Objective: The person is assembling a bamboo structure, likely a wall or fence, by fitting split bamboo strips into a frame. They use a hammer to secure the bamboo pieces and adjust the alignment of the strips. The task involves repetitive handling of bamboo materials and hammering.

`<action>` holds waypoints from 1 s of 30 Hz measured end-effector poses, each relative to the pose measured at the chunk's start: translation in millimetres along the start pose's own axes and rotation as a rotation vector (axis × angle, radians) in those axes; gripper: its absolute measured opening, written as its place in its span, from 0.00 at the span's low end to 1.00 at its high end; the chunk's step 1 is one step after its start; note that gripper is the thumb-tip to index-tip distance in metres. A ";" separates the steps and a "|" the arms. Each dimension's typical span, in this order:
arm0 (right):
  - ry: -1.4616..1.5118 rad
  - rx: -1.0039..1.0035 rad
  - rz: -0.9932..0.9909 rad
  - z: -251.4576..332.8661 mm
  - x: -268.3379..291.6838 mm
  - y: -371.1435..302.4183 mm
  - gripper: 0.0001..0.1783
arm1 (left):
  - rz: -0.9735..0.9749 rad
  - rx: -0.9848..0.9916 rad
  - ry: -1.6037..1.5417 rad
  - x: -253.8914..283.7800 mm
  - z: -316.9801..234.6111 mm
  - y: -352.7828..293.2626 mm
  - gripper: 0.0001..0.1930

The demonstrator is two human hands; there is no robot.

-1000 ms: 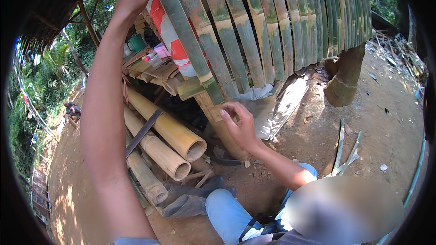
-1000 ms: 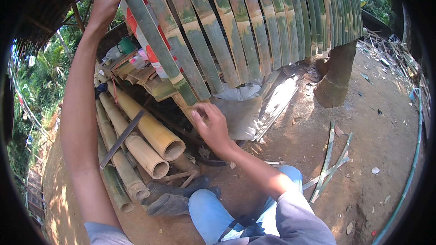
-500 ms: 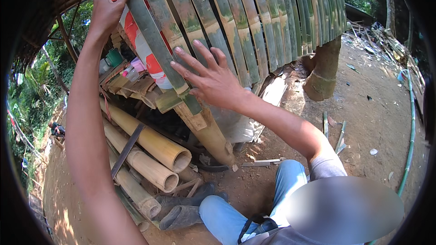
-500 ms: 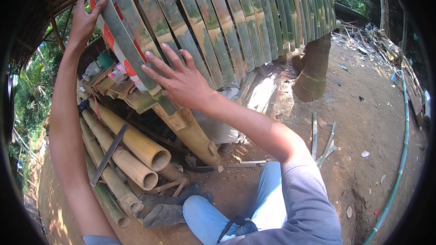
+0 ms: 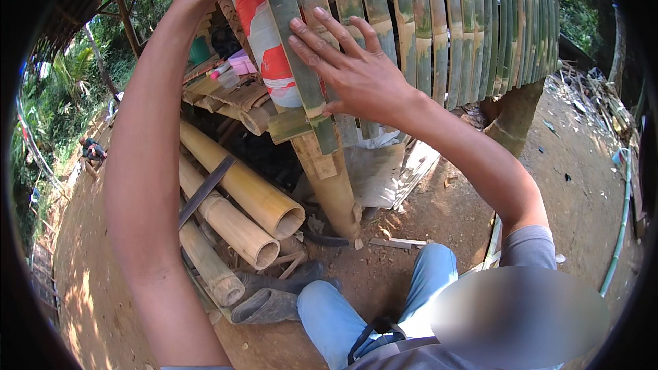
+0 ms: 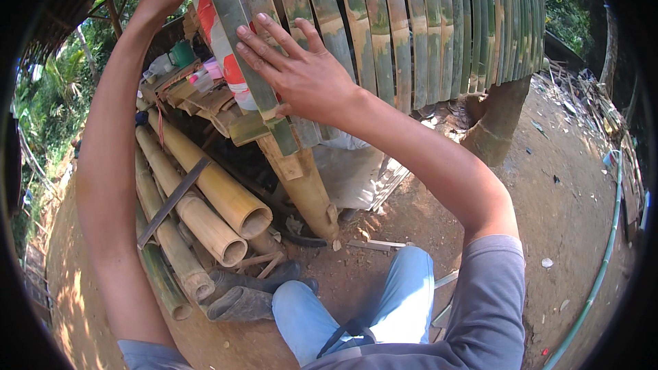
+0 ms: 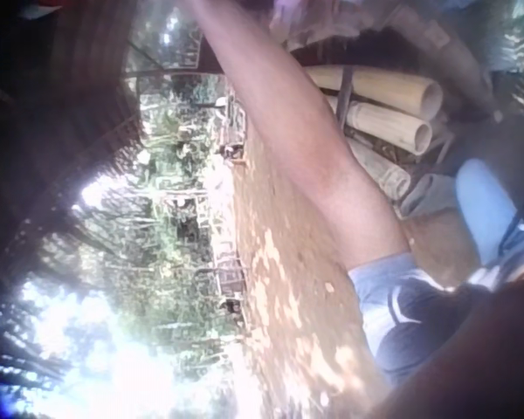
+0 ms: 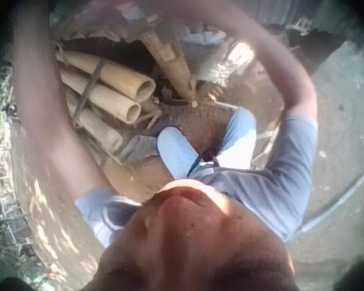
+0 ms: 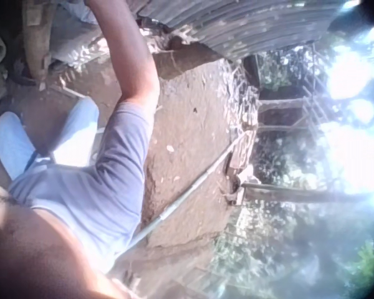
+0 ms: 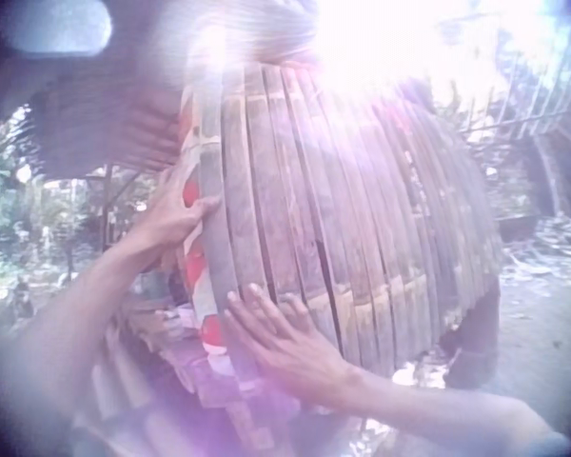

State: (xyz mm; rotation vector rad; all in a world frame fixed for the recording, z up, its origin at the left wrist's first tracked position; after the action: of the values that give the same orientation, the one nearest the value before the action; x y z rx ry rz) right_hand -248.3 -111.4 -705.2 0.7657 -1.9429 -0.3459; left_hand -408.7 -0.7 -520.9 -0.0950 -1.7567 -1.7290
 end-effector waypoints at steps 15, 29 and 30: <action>-0.014 -0.017 -0.055 3.4 -1.4 -2.5 0.57 | -0.163 -0.178 0.290 -7.5 -17.3 -32.0 0.39; 0.022 -0.064 -0.022 0.8 1.2 -4.4 0.70 | 0.235 -0.243 0.618 -7.2 -33.1 -86.6 0.51; 0.032 -0.064 -0.029 0.6 4.1 -3.9 0.71 | 0.241 -0.219 0.600 -8.0 -35.6 -87.8 0.51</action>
State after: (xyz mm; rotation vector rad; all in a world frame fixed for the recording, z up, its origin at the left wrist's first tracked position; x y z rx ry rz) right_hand -248.7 -117.1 -704.7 0.7541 -1.8833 -0.4097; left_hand -431.1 -40.8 -604.1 0.1058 -1.0745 -1.5563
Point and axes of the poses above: each hand's wrist, its own y-axis towards the middle knuckle, its own x-axis out of the back of the hand, z = x × y, the point moved 1 cm from there along y, towards the middle knuckle, and after that the axes turned 12 degrees about z, right-handed, at the moved point
